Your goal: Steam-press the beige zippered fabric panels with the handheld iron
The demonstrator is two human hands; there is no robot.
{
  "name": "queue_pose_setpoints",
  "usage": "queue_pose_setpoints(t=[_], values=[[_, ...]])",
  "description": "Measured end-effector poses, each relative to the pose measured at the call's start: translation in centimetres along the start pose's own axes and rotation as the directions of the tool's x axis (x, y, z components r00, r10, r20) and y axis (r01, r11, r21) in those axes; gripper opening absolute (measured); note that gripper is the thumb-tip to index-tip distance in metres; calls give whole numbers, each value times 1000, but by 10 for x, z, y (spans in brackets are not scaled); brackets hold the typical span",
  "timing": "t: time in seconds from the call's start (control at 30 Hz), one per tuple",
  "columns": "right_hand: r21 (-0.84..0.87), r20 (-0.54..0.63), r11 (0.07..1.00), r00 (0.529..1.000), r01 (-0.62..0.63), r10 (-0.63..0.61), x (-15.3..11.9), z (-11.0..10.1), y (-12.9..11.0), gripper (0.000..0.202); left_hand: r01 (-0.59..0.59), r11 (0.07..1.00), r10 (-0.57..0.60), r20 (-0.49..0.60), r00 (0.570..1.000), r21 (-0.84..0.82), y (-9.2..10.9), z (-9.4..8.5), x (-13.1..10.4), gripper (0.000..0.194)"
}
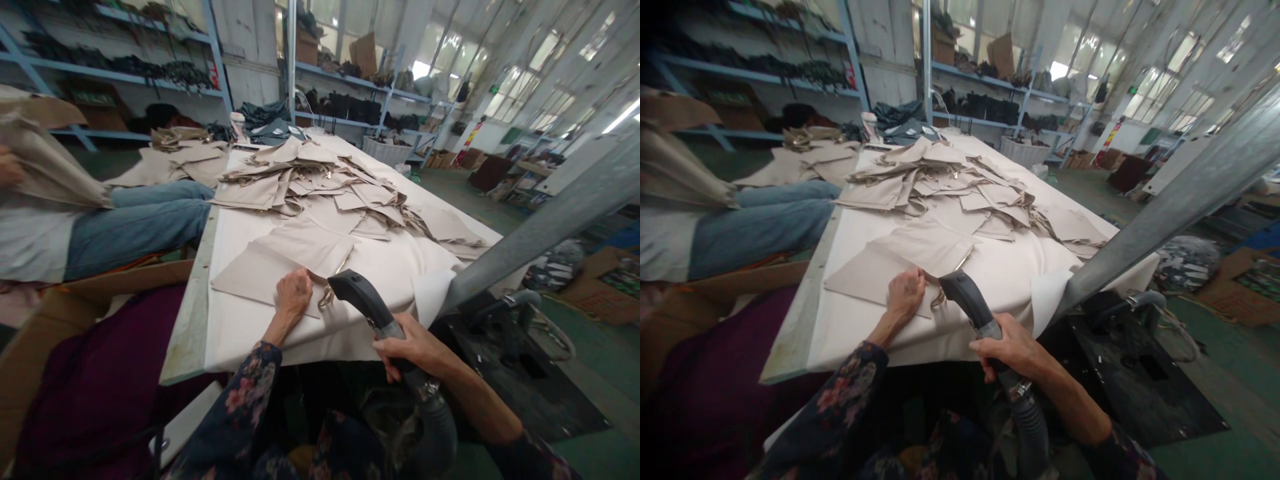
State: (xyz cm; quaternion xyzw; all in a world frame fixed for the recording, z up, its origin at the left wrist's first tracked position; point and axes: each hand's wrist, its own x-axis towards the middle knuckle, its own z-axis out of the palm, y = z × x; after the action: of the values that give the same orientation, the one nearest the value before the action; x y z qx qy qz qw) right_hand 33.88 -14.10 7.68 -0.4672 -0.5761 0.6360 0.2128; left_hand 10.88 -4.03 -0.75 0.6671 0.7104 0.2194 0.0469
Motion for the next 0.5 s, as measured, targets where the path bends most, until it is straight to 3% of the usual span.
queue_pose_setpoints(t=[0.17,0.3,0.5], values=[[-3,3,1000,1000,-7,7,-4,1,-2,18,166,972,-173,-27,985,-166,-11,-4,10,25],[-19,50,1000,999,-13,14,-4,7,-8,18,265,878,-283,13,959,-399,-22,-3,18,21],[2,109,998,992,-69,69,29,23,-8,21,363,763,-400,51,915,-534,-32,3,22,26]])
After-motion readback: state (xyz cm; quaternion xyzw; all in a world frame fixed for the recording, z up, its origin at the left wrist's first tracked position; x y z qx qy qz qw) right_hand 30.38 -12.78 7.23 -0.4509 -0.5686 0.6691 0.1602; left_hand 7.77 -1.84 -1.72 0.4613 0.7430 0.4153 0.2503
